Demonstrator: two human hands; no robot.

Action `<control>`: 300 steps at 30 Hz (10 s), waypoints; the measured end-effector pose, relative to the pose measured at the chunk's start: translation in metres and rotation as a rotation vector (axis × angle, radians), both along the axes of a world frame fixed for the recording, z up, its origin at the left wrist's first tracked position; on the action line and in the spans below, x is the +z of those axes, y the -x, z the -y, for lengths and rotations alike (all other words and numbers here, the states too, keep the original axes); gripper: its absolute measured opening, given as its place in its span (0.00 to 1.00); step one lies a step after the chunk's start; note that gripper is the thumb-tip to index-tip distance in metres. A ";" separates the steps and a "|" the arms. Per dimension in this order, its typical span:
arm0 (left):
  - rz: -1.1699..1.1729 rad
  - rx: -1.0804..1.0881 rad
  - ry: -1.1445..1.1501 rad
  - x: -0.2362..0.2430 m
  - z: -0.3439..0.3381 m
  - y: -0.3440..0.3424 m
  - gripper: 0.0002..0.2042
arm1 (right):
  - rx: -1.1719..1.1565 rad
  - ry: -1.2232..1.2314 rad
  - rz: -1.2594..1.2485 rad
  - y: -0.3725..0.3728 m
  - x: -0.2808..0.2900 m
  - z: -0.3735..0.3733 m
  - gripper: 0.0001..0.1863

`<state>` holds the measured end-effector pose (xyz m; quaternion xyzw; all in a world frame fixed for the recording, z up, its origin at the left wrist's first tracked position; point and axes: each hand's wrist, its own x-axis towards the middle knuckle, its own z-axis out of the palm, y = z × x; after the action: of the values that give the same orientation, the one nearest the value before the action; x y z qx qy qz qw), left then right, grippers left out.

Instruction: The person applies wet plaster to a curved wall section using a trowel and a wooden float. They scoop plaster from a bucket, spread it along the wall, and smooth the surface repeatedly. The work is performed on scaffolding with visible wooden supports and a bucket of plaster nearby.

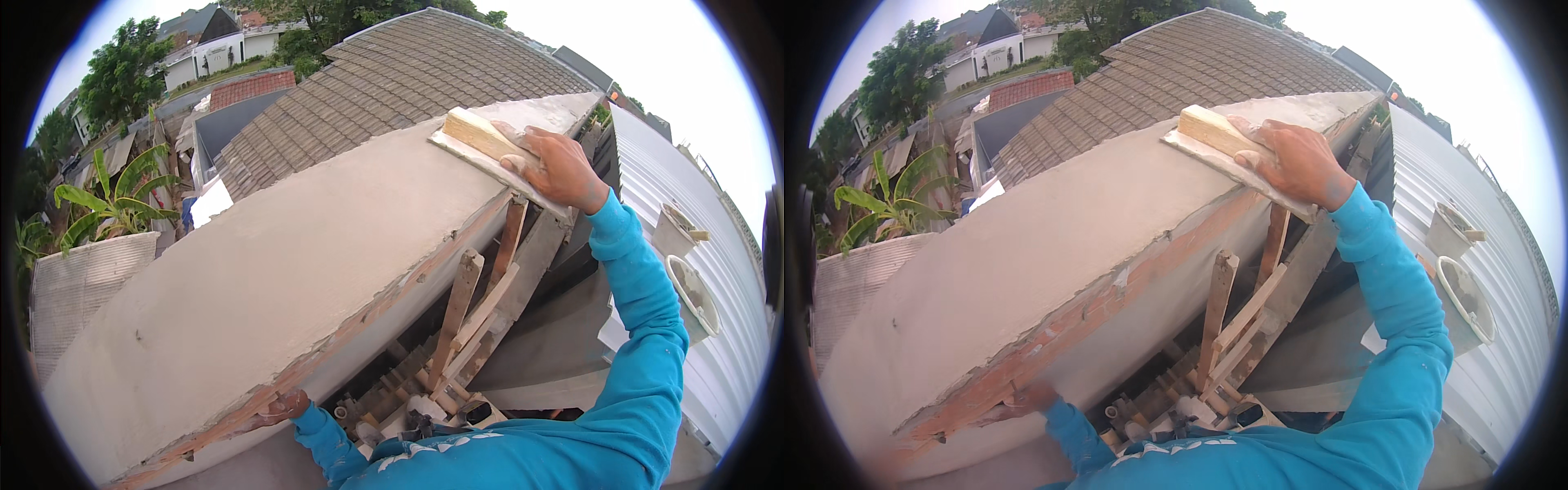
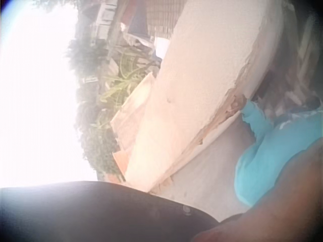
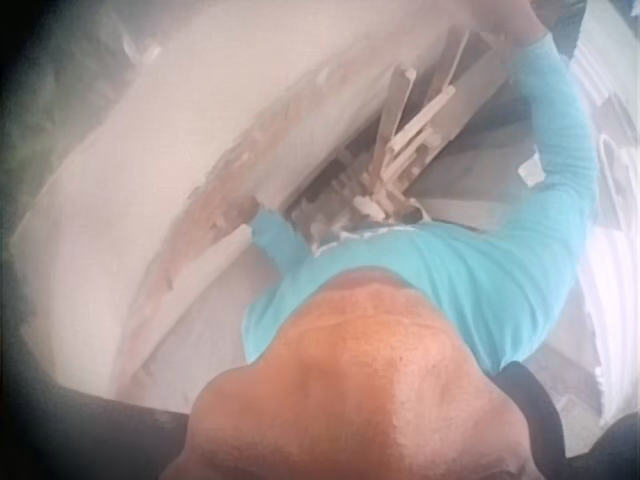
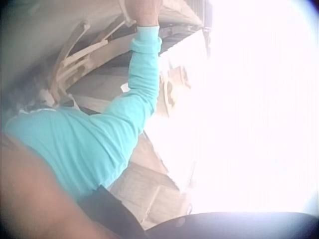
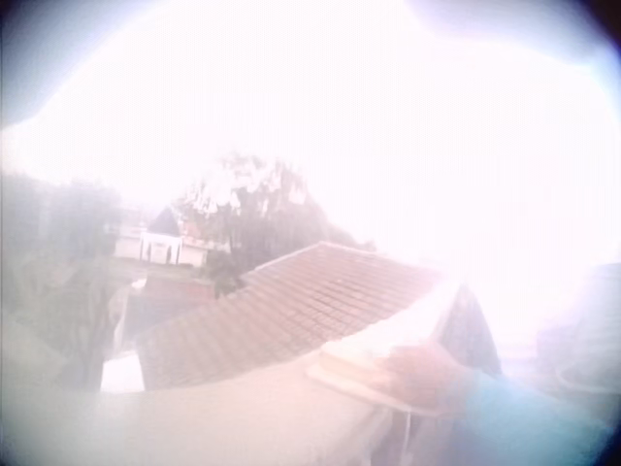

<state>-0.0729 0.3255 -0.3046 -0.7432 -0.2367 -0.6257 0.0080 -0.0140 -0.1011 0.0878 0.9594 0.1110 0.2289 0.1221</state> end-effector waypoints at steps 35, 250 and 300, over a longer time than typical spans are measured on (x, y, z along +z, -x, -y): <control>0.063 -0.248 0.005 -0.039 0.002 -0.015 0.36 | -0.535 -0.002 0.037 -0.017 0.015 0.166 0.26; -1.193 0.432 -0.063 0.403 -0.481 0.094 0.28 | -0.074 -1.383 0.962 -0.017 -0.325 -0.181 0.33; -1.146 -0.003 -0.275 0.398 -0.130 0.058 0.27 | 0.074 -1.917 0.685 0.002 -0.298 -0.210 0.33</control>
<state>-0.1311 0.4552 0.0937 -0.9553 -0.1100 -0.1494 0.2301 -0.0164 0.1092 -0.2102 0.5320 -0.1305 0.4875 -0.6799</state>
